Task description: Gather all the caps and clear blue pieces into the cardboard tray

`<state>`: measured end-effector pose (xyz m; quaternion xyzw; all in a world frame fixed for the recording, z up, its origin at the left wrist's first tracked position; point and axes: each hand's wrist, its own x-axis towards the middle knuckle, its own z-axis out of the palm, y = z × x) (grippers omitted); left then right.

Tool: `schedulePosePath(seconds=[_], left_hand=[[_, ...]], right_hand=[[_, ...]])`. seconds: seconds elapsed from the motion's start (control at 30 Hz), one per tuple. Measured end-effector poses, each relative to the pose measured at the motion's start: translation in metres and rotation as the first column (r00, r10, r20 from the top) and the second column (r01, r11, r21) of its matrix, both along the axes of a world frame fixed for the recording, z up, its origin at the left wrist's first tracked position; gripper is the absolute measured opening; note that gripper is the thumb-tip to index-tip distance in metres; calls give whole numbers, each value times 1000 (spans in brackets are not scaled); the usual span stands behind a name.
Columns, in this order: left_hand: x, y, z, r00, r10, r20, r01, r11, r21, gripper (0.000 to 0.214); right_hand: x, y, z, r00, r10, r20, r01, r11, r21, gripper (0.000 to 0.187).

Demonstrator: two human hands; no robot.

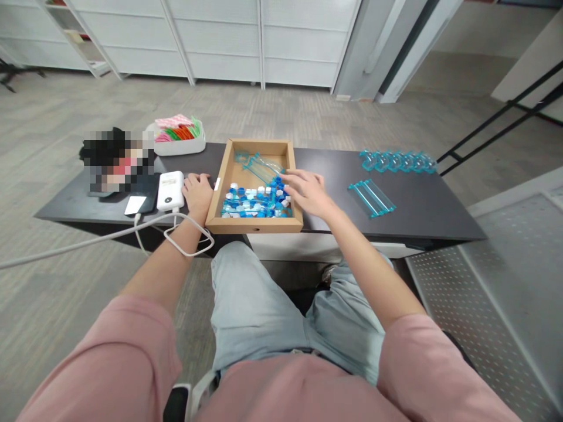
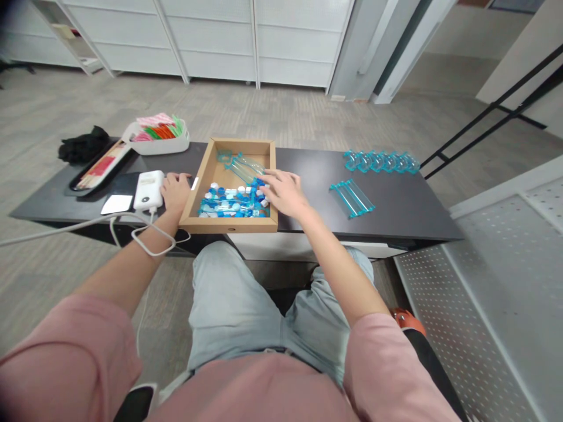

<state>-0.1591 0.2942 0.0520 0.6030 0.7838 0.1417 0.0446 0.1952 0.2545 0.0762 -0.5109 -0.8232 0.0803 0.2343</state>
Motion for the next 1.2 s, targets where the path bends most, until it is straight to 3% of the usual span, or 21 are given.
schedulePosePath(seconds=[0.07,0.17,0.23,0.3,0.43,0.7,0.87,1.0,1.13,1.2], left_hand=[[0,0,-1,1000,-2,10,2,1000,5,55],[-1,1,-3,1000,-1,28,0,1000,18,55],[-1,1,-5,999,-1,39,0,1000,27,53],[-1,0,-5,999,-4,47,2,999,37,52],[-2,0,-5,999,-10,46,8,999,45,53],[-2,2,-7,1000,-6,25,5,999,50,55],[-2,5,-12,1000,20,-13,-19,997,69,53],[-3,5,-14,999,23,-50,-19,997,78,55],[-2,3,-12,999,13,-46,-9,997,77,52],[-1,2,-10,999,9,-45,-5,997,73,52]], right_hand=[[43,-14,-7,983,-184,12,183,982,48,50],[112,-40,-23,888,-456,62,449,889,92,61],[150,-58,-36,815,-572,99,565,820,91,68],[175,-74,-45,775,-615,147,616,787,44,64],[188,-87,-51,806,-570,162,579,815,-11,55],[164,-80,-35,836,-548,5,546,833,-89,56],[128,-63,-29,840,-540,-50,542,836,83,50],[68,-20,-15,943,-301,-140,316,943,102,44],[2,46,0,976,-169,-135,187,973,136,38],[-24,77,5,978,-191,-89,199,975,101,39]])
